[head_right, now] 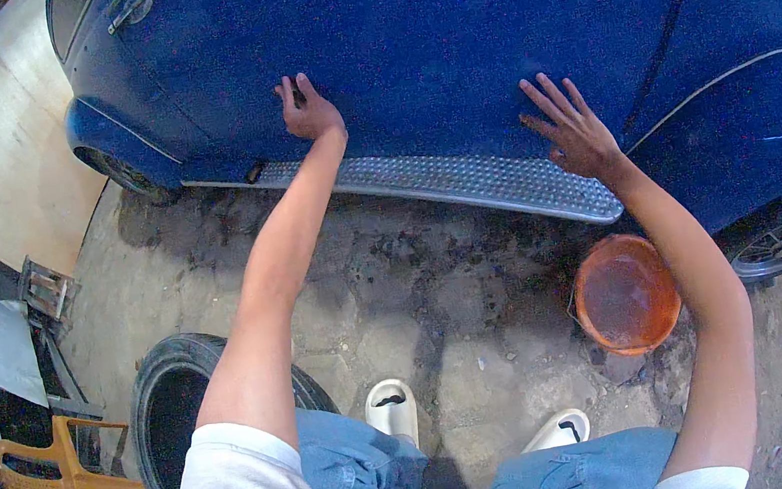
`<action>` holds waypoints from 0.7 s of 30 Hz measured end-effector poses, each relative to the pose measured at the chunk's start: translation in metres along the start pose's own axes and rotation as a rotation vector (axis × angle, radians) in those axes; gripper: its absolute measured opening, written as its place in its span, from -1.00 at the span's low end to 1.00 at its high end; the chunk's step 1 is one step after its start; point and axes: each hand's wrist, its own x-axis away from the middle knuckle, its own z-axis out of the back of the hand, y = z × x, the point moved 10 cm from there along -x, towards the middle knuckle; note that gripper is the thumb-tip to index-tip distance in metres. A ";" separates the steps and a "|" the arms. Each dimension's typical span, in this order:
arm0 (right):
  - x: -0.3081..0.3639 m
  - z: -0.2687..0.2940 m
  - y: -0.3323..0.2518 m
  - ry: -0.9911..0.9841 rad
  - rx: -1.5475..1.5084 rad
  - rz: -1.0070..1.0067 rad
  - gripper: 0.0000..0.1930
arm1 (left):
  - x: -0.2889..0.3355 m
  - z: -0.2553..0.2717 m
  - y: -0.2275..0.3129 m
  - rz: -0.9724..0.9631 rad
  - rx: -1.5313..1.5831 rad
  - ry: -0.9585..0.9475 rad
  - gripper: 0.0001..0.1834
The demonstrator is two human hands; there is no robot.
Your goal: The person wets sandpaper in a bucket of water and sands the exterior surfaces of a car by hand.
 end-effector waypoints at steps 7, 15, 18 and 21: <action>-0.001 0.002 0.000 -0.010 -0.091 -0.015 -0.28 | -0.003 -0.003 -0.008 0.080 0.101 0.098 -0.67; 0.001 0.011 -0.005 0.059 -0.075 0.019 -0.27 | -0.005 0.006 0.005 -0.103 -0.067 0.222 -0.85; 0.004 0.011 -0.007 0.065 -0.065 0.037 -0.26 | -0.004 0.001 0.009 -0.112 -0.122 0.202 -0.77; 0.007 0.009 -0.008 0.039 -0.062 0.054 -0.26 | 0.001 0.004 0.004 -0.003 -0.004 0.291 -0.69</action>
